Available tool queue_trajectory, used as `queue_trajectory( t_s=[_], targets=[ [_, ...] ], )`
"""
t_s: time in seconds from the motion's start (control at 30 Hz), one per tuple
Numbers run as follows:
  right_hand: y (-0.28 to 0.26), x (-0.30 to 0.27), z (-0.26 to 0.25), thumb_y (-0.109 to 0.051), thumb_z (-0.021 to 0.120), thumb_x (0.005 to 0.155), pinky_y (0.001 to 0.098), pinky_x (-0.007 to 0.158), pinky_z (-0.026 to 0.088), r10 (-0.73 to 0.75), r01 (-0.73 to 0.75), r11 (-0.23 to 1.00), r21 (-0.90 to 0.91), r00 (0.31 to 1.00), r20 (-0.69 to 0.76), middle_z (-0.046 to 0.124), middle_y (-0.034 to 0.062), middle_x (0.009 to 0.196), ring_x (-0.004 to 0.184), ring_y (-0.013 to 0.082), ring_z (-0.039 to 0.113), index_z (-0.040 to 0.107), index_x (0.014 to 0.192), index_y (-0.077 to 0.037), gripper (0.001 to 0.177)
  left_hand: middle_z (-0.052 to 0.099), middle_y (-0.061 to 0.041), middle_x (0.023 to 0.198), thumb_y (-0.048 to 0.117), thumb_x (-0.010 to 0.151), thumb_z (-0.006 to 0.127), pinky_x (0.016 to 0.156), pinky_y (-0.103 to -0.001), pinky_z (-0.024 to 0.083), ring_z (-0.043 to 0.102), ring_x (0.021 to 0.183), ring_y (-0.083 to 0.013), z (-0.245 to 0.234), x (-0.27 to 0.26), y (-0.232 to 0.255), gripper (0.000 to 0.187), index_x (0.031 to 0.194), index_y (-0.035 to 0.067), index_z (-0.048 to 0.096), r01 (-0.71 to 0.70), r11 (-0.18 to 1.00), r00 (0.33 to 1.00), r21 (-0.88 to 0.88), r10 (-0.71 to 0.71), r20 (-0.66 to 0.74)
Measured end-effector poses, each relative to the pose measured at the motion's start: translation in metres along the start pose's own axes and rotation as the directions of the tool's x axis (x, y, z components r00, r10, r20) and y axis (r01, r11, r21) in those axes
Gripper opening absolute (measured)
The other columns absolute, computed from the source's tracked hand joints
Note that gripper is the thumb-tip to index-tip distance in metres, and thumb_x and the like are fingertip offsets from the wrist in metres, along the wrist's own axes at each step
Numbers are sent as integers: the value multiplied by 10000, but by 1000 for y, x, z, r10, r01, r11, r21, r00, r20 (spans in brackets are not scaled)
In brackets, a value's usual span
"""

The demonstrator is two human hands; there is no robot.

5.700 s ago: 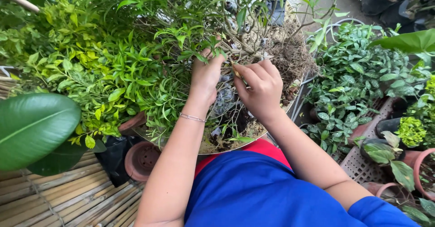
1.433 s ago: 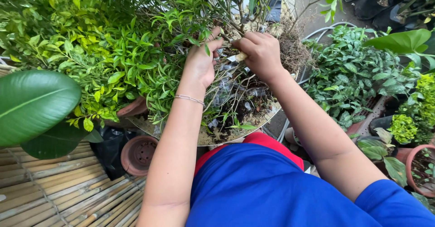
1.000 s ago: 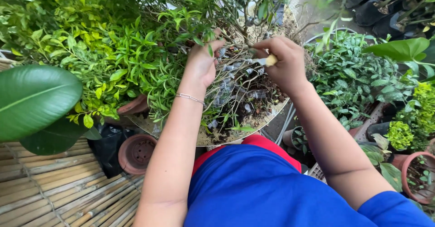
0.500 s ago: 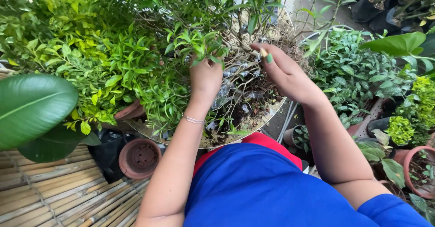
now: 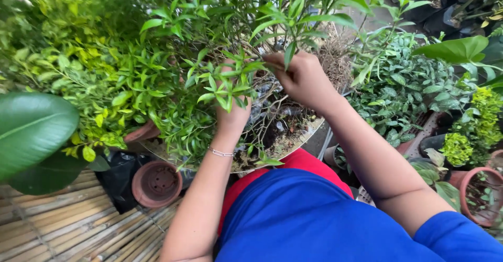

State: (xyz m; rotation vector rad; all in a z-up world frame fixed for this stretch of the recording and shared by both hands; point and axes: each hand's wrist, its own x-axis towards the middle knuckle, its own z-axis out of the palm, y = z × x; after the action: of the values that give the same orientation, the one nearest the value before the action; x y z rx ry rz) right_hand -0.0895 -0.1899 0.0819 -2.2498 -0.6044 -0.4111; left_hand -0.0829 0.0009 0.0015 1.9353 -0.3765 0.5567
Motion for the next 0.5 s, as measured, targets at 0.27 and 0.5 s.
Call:
queue_trajectory(
  t_s=[0.27, 0.5],
  targets=[
    [47, 23, -13, -35, 605, 877, 443, 823, 545, 85, -79, 996, -32, 954, 287, 713, 223, 1023, 916, 363, 696, 691, 1322, -73, 455, 623, -59, 1184, 3, 1020, 588, 951, -323, 597, 637, 1087, -169, 2, -4, 11, 204, 1211, 47, 533, 209, 801, 976, -562, -139, 165],
    [57, 50, -25, -156, 696, 895, 345, 712, 551, 147, -261, 939, 223, 894, 424, 737, 93, 830, 756, 204, 686, 690, 1066, -70, 192, 618, -69, 1136, -32, 947, 631, 941, -321, 534, 618, 1062, -185, -5, 2, 17, 243, 1175, 40, 588, -37, 999, 999, 16, 37, 39]
  ],
)
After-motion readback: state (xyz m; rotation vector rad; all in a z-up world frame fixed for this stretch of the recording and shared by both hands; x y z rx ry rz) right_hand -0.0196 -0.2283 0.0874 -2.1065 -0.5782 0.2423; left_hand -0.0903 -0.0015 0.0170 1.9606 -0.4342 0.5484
